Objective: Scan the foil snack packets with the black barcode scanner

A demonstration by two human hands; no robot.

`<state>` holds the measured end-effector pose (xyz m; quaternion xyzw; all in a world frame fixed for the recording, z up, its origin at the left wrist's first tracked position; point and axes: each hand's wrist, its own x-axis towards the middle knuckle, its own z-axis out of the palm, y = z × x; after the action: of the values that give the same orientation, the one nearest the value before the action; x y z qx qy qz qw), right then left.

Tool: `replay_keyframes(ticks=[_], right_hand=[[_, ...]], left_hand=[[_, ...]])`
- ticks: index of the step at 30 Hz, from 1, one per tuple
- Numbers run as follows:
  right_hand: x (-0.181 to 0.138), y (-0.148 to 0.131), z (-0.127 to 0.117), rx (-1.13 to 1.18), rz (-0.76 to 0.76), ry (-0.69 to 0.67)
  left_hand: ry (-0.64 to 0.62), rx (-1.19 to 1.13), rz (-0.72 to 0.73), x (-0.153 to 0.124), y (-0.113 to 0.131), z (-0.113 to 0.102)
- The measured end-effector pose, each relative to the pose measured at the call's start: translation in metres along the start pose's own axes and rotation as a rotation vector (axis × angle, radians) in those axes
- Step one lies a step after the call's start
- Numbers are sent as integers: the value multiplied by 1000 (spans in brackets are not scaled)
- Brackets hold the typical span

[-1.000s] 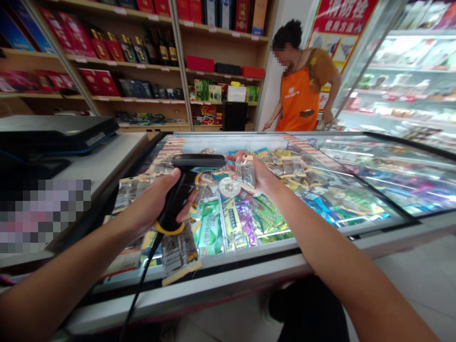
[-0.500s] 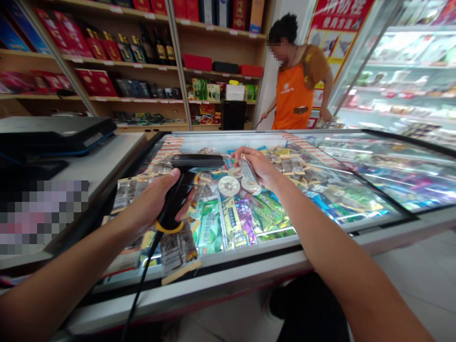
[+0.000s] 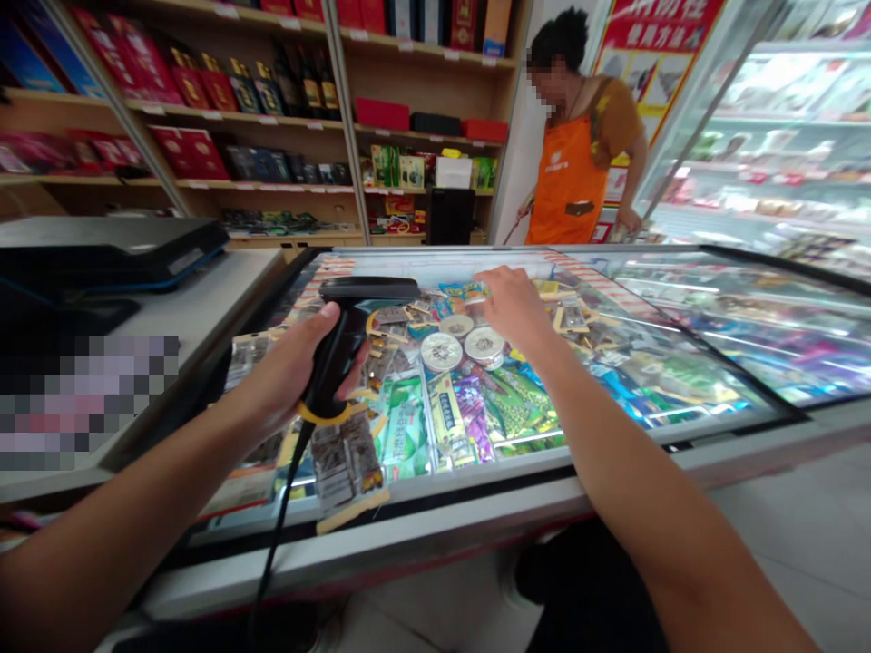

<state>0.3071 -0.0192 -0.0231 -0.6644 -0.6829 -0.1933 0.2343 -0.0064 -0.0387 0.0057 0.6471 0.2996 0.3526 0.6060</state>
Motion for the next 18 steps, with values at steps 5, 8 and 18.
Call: replay_keyframes(ticks=[5, 8, 18], right_hand=[[-4, -54, 40, 121, -186, -82], [-4, -62, 56, 111, -189, -90], [3, -36, 28, 465, -66, 285]], left_hand=[[48, -7, -11, 1, 1, 2], [69, -30, -9, 1, 2, 3], [64, -76, -4, 1, 2, 1]])
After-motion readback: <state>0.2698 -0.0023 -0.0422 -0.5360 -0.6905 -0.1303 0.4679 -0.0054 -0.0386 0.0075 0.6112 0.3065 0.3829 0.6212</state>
